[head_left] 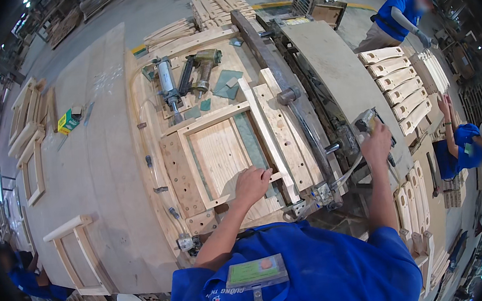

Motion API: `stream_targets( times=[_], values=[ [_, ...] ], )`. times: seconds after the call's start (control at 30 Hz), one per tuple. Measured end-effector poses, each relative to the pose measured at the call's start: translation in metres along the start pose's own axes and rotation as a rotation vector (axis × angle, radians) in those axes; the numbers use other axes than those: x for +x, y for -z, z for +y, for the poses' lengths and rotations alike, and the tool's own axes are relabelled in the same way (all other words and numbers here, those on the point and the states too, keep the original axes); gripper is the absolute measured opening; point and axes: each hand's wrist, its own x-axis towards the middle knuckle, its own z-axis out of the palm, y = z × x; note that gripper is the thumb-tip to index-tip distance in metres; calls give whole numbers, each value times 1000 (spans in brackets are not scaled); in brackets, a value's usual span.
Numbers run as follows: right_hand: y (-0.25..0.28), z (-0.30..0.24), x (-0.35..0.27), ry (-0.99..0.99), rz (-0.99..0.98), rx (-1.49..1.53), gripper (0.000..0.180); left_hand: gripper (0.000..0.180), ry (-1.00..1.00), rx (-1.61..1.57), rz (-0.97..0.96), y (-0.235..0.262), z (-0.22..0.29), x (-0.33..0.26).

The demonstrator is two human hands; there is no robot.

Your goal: The person assembles wooden chair frames on a workbench. They place wooden pieces into a jig, use a pneumatic nail gun to fasten joints, and stack the completed frames. The person repeats this process for multiple units.

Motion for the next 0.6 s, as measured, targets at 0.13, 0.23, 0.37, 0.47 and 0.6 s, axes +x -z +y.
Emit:
stream_targets(
  times=[0.13,0.23,0.37,0.47,0.6],
  values=[
    [-17,50,10,-56,-350,-142,82,42,3,25,-7,0,5,4],
    [-24,56,22,45,-246,14,78,31,-65,-51,139,0,12,-5],
    [7,79,28,24,-329,98,56,21,-226,-168,332,11,30,-25],
    [50,26,3,-409,-648,757,27,25,-95,-216,208,18,31,-55],
    [109,-59,-50,-371,-790,898,23,31,-55,-506,-156,4,40,-64]
  ],
)
